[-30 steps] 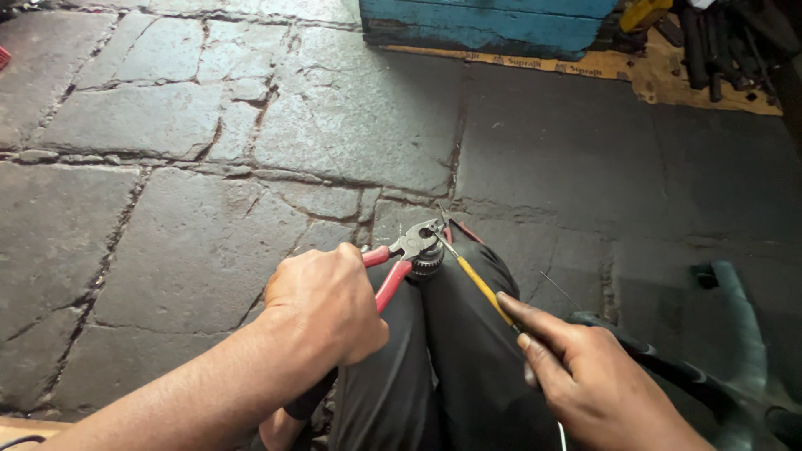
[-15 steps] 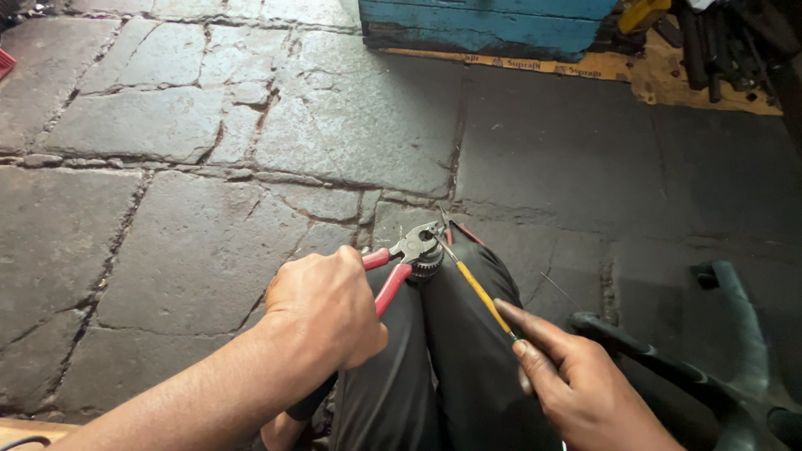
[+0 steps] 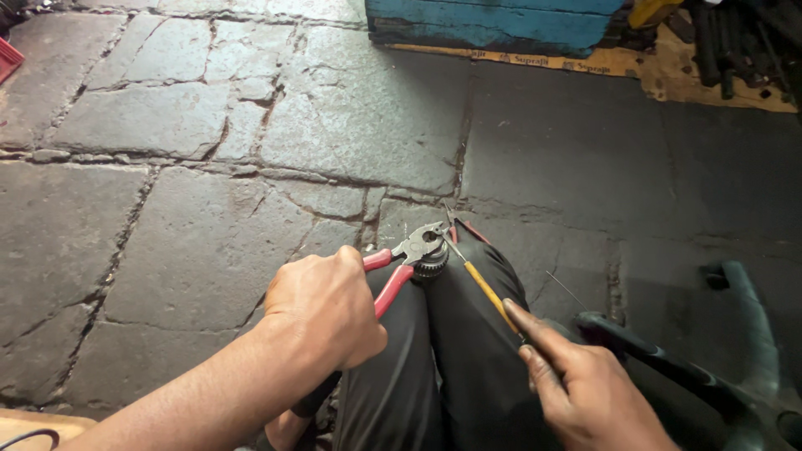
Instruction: The person disassembles a gear and spring assembly using pliers, a screwdriver, and a hammer while sitting on a stone floor.
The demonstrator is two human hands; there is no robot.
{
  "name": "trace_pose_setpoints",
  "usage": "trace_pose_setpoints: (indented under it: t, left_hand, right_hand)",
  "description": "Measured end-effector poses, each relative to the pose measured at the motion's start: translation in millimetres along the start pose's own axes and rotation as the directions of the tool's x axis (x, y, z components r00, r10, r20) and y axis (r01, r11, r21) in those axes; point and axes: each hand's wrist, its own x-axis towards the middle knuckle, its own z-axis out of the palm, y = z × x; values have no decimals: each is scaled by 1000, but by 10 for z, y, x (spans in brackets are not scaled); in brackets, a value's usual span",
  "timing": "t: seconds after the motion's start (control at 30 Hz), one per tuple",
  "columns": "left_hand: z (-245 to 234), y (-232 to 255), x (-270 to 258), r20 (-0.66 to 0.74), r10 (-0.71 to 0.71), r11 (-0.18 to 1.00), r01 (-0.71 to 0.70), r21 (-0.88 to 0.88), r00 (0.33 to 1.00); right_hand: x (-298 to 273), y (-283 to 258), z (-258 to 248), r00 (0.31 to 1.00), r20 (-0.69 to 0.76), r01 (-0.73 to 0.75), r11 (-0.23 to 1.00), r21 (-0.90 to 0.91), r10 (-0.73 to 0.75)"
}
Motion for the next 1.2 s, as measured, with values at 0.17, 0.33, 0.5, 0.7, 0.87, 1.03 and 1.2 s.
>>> trace_pose_setpoints:
  t: [0.17,0.33,0.5,0.7,0.87,1.03,1.2]
  left_hand:
    - [19,-46,18,-24,18,1000,-18,-20,1000]
    - [31,-101,66,-47,52,999,-53,-6,997]
    - [78,-141,110,-85,82,997,-82,12,993]
    - [127,-204,129,-40,81,996,-80,25,996]
    - [211,-262,135,-75,54,998,-56,-25,996]
    - [283,-280,155,-160,76,995,-85,-50,984]
    - [302,-288,175,-117,47,998,-51,-36,992]
  right_hand:
    - [-11,-172,-162,998,50,-42,999,1,42]
    - [-35,-502,-370,975,104,-170,962,-213,196]
    - [22,-604,-496,959,119,-187,893,-409,255]
    - [170,-326,-505,989,95,-53,881,-470,111]
    - [264,-173,-541,996,80,10,884,-468,31]
    - [297,-285,-646,993,108,6,860,-510,57]
    - [300,-462,-716,976,108,-82,781,-619,188]
